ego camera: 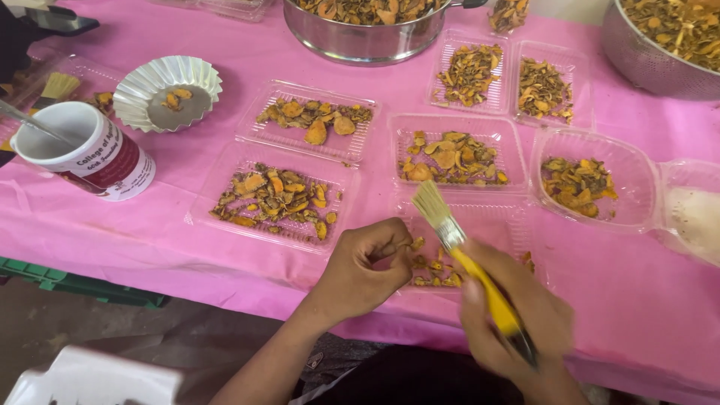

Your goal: Cleaning dried herbal ingredients, likely turmeric or ginger, using a small paintbrush to remove dust or debris from individual pieces.

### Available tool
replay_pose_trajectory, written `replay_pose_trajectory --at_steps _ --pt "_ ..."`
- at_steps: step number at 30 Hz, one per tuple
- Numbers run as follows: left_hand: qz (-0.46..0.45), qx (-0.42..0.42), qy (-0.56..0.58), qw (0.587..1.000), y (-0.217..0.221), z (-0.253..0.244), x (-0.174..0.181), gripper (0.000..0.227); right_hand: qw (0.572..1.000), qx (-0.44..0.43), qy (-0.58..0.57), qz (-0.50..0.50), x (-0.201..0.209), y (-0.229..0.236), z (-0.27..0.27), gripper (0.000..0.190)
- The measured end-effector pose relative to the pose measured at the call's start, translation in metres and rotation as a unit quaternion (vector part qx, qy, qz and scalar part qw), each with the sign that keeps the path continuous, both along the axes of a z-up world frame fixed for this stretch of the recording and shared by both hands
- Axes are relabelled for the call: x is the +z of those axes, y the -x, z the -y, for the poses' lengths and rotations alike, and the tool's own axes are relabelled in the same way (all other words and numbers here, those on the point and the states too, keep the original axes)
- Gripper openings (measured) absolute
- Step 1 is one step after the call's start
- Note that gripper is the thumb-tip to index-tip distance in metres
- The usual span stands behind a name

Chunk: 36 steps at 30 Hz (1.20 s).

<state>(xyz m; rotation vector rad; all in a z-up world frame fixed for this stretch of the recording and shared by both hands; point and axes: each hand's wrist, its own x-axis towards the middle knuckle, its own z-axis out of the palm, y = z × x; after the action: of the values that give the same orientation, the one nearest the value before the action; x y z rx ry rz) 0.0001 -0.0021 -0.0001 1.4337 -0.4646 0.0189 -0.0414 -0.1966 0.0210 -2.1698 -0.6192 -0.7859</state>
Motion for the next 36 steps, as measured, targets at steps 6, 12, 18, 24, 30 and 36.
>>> replay_pose_trajectory --at_steps 6,12,18,24,30,36 --pt "-0.035 -0.019 0.026 0.999 -0.006 -0.004 -0.013 0.028 0.998 -0.025 -0.019 -0.048 -0.003 0.037 0.000 0.027" --pt "-0.045 -0.003 0.001 0.999 -0.006 -0.003 -0.014 0.025 0.989 -0.068 -0.021 -0.128 -0.001 0.056 0.000 0.033" --pt "-0.048 0.002 -0.017 0.999 -0.004 -0.002 -0.009 0.023 0.995 -0.065 -0.045 -0.058 -0.010 0.053 -0.006 0.027" --pt "-0.048 0.022 -0.036 0.998 -0.003 -0.001 -0.007 0.025 0.998 -0.037 -0.009 -0.054 -0.016 0.045 0.007 0.025" --pt "-0.038 0.008 -0.031 0.999 0.000 -0.001 -0.005 0.019 0.997 -0.056 -0.021 -0.047 -0.011 0.048 -0.007 0.027" --pt "-0.003 0.018 -0.056 0.998 0.000 -0.002 -0.008 0.022 0.995 -0.082 -0.049 -0.041 0.007 0.045 -0.011 0.028"
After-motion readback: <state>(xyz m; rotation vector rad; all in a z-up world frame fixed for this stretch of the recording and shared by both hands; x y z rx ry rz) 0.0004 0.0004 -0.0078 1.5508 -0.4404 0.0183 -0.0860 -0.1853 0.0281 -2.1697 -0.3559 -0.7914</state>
